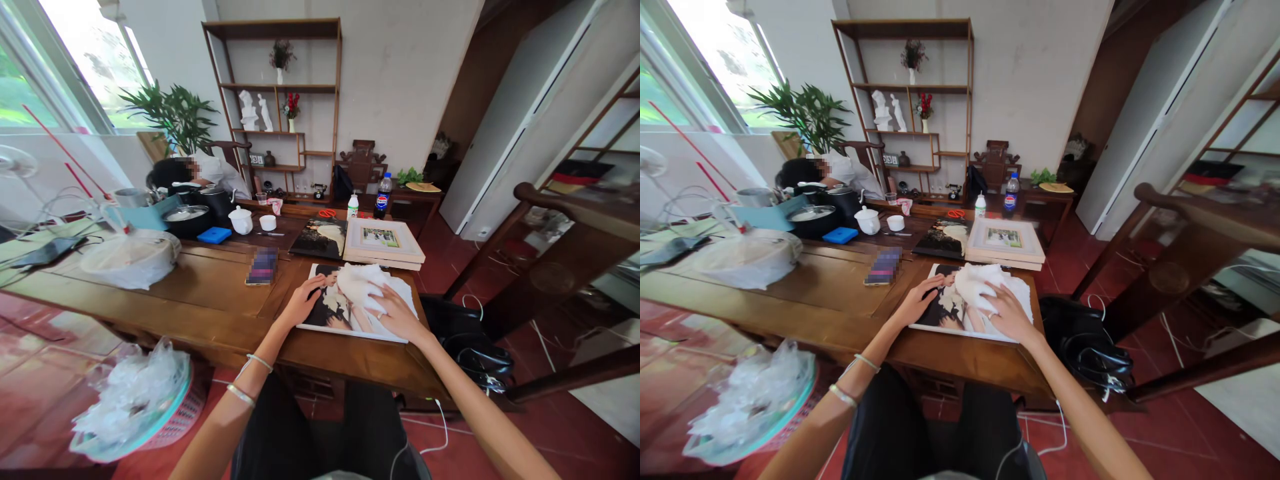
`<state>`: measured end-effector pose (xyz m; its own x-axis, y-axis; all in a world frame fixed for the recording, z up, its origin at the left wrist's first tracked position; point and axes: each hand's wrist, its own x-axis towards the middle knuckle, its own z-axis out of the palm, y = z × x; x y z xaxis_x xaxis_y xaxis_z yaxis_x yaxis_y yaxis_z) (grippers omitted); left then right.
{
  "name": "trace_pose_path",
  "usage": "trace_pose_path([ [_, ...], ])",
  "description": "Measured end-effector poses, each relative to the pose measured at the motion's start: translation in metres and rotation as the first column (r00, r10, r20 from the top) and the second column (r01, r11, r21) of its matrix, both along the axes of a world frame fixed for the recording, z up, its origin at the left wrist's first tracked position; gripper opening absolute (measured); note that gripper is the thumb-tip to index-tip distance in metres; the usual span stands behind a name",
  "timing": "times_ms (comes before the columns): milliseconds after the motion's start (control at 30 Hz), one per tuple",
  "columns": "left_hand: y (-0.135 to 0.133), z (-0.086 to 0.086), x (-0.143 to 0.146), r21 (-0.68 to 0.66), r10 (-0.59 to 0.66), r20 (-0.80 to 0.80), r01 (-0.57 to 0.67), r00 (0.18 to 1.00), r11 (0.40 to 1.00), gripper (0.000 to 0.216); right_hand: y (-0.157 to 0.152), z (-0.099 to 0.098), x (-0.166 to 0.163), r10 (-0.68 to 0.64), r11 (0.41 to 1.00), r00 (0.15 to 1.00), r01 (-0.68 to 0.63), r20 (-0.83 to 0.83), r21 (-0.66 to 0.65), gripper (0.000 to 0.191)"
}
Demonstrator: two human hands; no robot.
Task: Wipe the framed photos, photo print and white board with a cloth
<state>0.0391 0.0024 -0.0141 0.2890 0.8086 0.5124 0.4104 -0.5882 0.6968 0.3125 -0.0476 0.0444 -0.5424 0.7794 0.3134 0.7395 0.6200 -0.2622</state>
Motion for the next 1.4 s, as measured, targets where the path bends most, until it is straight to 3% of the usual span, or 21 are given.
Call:
trace_pose_path([
  [100, 0.0, 0.0, 0.0, -0.001, 0.004, -0.001, -0.004, 1.0, 1.0, 0.032, -0.023, 0.001, -0.009, 0.018, 1.0, 1.0, -0.018, 0.018, 0.002, 0.039],
  [233, -0.001, 0.002, 0.001, -0.005, -0.002, 0.0, 0.002, 1.0, 1.0, 0.032, -0.068, 0.009, -0.024, 0.16, 0.985, 0.987, -0.158, 0.02, -0.074, 0.048],
  [333, -0.002, 0.004, 0.001, -0.009, -0.012, 0.0, 0.012, 1.0, 1.0, 0.032, -0.082, 0.015, -0.026, 0.232, 0.963, 0.972, -0.227, 0.021, -0.144, 0.047],
  [433, -0.003, 0.006, 0.001, -0.009, -0.013, -0.008, 0.013, 1.0, 1.0, 0.033, -0.068, 0.014, -0.019, 0.173, 0.972, 0.985, -0.168, 0.018, -0.163, 0.038],
  [667, -0.004, 0.006, 0.0, -0.021, -0.012, -0.033, 0.011, 0.999, 1.0, 0.034, 0.015, 0.0, 0.007, -0.061, 0.997, 0.997, 0.062, 0.037, -0.046, 0.036],
  [767, -0.003, 0.006, 0.001, -0.023, -0.018, -0.035, 0.017, 0.999, 1.0, 0.034, 0.037, -0.002, 0.009, -0.151, 0.989, 0.988, 0.151, 0.035, -0.006, 0.037],
  [900, -0.002, 0.006, 0.001, -0.025, -0.021, -0.031, 0.02, 0.999, 0.999, 0.034, 0.023, -0.004, 0.0, -0.123, 0.992, 0.991, 0.122, 0.054, 0.018, 0.036],
  [1033, -0.001, 0.004, 0.001, -0.023, 0.003, -0.039, -0.004, 0.999, 1.0, 0.033, -0.031, 0.002, -0.017, 0.062, 0.998, 0.996, -0.061, 0.069, -0.019, 0.046],
  [1167, -0.001, 0.003, 0.0, -0.006, -0.012, -0.022, 0.012, 1.0, 1.0, 0.033, -0.069, 0.016, -0.026, 0.265, 0.955, 0.963, -0.255, 0.049, -0.152, 0.053],
  [1267, -0.001, 0.004, 0.0, -0.007, -0.018, -0.012, 0.018, 1.0, 1.0, 0.032, -0.057, 0.021, -0.018, 0.284, 0.94, 0.959, -0.274, 0.021, -0.202, 0.05],
  [1400, -0.003, 0.006, 0.001, -0.037, -0.003, -0.011, 0.003, 1.0, 0.999, 0.033, -0.009, 0.014, -0.002, 0.114, 0.972, 0.993, -0.116, -0.024, -0.206, 0.035],
])
